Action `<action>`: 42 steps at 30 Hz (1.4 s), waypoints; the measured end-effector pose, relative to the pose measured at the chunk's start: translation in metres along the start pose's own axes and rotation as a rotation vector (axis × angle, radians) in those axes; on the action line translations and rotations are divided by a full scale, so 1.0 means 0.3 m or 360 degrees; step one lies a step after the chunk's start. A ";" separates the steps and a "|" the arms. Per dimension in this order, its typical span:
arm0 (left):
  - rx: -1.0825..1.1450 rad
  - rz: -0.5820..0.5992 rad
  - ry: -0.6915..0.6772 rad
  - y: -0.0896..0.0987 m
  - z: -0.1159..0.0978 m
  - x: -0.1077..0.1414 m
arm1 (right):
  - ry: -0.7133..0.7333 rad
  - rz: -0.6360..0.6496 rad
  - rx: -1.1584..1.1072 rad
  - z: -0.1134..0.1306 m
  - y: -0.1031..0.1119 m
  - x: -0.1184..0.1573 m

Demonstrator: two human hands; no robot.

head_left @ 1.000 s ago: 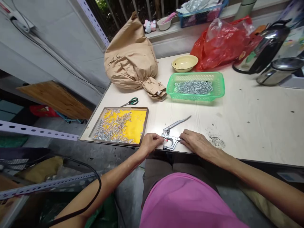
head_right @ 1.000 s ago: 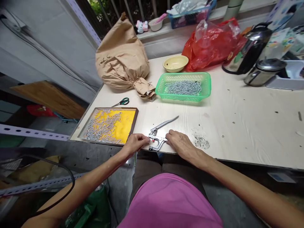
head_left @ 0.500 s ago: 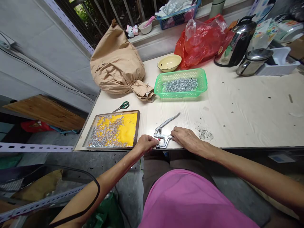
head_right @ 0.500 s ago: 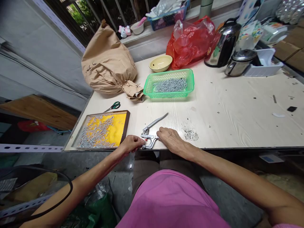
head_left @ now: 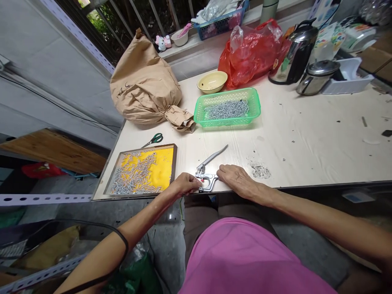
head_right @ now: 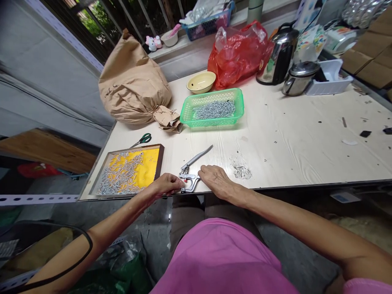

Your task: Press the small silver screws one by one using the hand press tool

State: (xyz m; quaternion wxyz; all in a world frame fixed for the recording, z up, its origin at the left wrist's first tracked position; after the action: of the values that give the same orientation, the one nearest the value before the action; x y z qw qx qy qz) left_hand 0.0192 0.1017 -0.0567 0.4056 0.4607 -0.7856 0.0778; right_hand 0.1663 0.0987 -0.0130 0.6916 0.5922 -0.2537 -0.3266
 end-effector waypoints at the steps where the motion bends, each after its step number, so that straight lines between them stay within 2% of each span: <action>1: -0.0019 -0.0009 0.0002 0.001 0.001 -0.001 | -0.0001 -0.0005 0.0003 0.001 0.001 0.000; 5: -0.0164 -0.0076 0.0011 0.008 0.002 -0.007 | -0.0004 0.0031 -0.0004 0.004 -0.007 -0.003; 9: -0.0199 -0.0066 -0.0016 0.001 -0.010 -0.003 | 0.0005 0.0089 -0.0048 -0.011 0.006 -0.004; 13: -0.0072 -0.0093 0.0010 0.000 -0.002 0.004 | -0.0014 0.0035 -0.0034 -0.075 0.062 -0.026; 17: 0.0009 -0.0144 0.0057 0.001 0.016 0.010 | -0.0018 0.0169 0.0041 -0.135 0.062 -0.070; 21: 0.0053 -0.0175 0.0073 0.001 0.025 0.013 | 0.0030 0.0181 0.0102 -0.135 0.066 -0.095; 26: 0.0076 -0.0192 0.0117 0.003 0.038 0.015 | 0.0027 0.0179 0.0105 -0.110 0.081 -0.081; 29: -0.0133 -0.0294 0.0123 0.020 0.028 0.041 | 0.0000 0.0207 0.0068 -0.099 0.092 -0.065; 31: -0.0451 -0.0549 -0.0052 0.052 -0.029 0.075 | -0.0018 0.0219 0.0023 -0.092 0.100 -0.057; 33: -0.0776 -0.0799 -0.0406 0.053 -0.129 0.117 | -0.0027 0.0229 -0.0001 -0.086 0.104 -0.053; 34: -0.0916 -0.0855 -0.0596 0.031 -0.179 0.132 | -0.0033 0.0234 -0.0003 -0.084 0.105 -0.051; 36: -0.1159 -0.0800 -0.0902 -0.039 -0.255 0.131 | -0.0038 0.0241 -0.0003 -0.079 0.105 -0.048; 38: -0.1348 -0.0655 -0.1091 -0.107 -0.305 0.097 | -0.0032 0.0229 -0.0019 -0.075 0.108 -0.046; 40: -0.1451 -0.0498 -0.1192 -0.150 -0.336 0.050 | -0.0074 0.0237 -0.0014 -0.081 0.107 -0.045; 42: -0.1524 -0.0392 -0.1204 -0.164 -0.352 0.004 | -0.0151 0.0293 0.0032 -0.097 0.098 -0.045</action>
State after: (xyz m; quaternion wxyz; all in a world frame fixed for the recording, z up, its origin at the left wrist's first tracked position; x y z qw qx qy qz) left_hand 0.1174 0.1255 0.0015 0.2669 0.3105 -0.7637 -0.4992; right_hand 0.1833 0.1302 0.0116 0.6999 0.5571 -0.3430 -0.2867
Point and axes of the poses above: each hand's wrist, its own x-axis away from the middle knuckle, its own y-axis out of the back of the hand, z = x × y, the point moved 9 cm from there along -x, towards the middle knuckle, and after that the axes turned 6 degrees about x, right-handed, at the moved point
